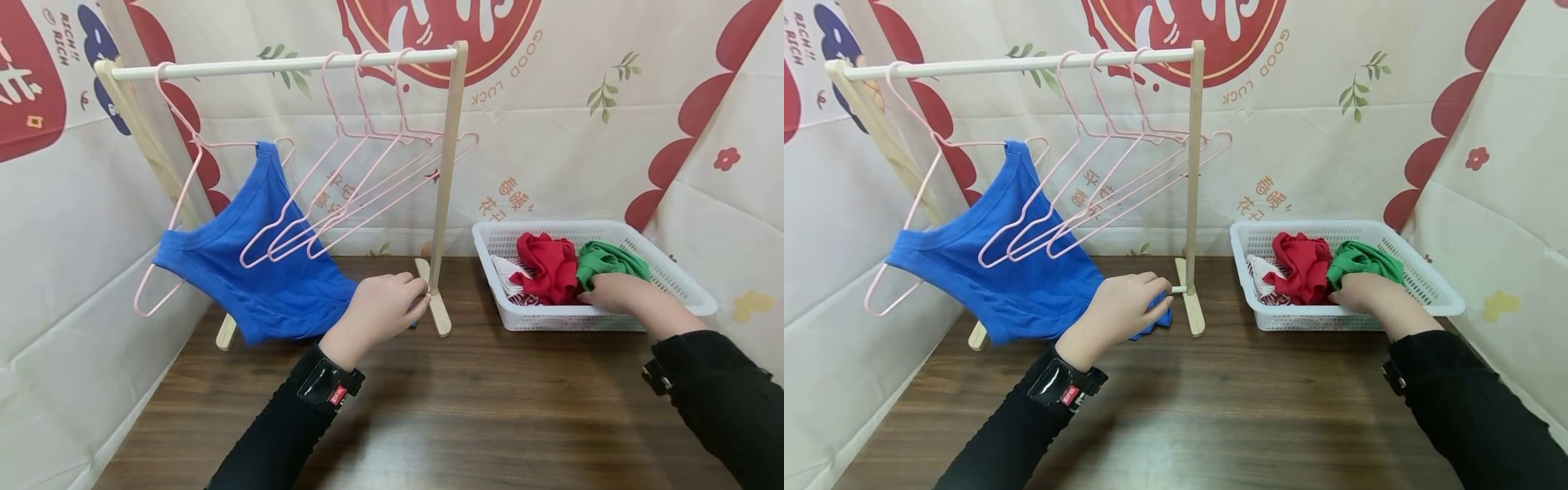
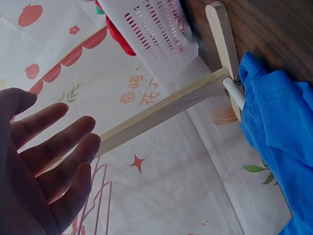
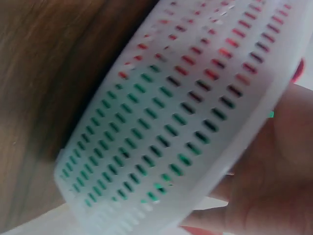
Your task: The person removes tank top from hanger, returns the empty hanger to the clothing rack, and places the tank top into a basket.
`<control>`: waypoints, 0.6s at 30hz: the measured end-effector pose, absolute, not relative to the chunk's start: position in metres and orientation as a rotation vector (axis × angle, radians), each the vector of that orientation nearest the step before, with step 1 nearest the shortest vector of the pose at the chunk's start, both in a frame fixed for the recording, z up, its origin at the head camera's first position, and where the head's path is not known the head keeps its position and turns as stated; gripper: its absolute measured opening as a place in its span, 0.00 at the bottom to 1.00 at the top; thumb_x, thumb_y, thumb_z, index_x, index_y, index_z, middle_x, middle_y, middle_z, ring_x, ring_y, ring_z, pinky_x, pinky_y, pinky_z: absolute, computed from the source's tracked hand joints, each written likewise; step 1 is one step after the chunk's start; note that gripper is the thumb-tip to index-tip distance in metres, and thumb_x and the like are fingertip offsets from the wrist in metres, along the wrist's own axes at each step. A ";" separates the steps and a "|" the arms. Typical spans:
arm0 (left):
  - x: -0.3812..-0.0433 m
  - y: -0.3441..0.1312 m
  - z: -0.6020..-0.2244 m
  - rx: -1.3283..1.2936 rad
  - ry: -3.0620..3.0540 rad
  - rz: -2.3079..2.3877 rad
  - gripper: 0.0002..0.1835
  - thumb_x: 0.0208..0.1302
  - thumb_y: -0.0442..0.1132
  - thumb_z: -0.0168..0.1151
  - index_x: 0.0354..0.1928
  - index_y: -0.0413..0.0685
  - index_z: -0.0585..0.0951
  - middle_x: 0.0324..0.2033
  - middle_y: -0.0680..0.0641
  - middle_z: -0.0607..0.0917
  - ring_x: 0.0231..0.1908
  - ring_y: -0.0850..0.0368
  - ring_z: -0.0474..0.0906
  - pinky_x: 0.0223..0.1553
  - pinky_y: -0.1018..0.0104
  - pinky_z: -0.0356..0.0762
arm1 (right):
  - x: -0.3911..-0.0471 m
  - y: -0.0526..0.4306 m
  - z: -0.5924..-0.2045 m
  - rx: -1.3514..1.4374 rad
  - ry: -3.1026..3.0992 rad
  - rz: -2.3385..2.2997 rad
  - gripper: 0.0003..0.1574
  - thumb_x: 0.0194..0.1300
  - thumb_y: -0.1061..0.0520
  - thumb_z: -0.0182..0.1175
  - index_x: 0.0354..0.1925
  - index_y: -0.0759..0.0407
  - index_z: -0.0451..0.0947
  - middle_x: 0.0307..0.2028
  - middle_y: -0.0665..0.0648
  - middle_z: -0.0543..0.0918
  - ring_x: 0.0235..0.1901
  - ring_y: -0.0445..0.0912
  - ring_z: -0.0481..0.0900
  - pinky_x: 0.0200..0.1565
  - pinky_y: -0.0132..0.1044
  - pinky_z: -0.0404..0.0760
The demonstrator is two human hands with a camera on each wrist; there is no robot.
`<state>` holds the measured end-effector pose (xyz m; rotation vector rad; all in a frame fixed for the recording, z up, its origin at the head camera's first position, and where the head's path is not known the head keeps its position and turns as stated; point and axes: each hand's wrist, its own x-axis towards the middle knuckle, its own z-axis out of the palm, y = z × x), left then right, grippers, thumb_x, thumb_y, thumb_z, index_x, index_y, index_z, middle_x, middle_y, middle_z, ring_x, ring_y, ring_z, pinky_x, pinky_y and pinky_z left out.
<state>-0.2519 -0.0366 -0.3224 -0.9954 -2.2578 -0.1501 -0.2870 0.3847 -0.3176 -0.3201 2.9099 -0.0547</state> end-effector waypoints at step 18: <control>-0.236 -0.046 -0.321 -1.070 -2.228 0.005 0.11 0.66 0.49 0.60 0.32 0.50 0.81 0.24 0.51 0.81 0.21 0.57 0.76 0.18 0.67 0.70 | -0.252 0.316 -0.289 -0.311 3.053 0.155 0.30 0.61 0.39 0.64 0.41 0.66 0.78 0.28 0.58 0.80 0.30 0.53 0.78 0.29 0.52 0.75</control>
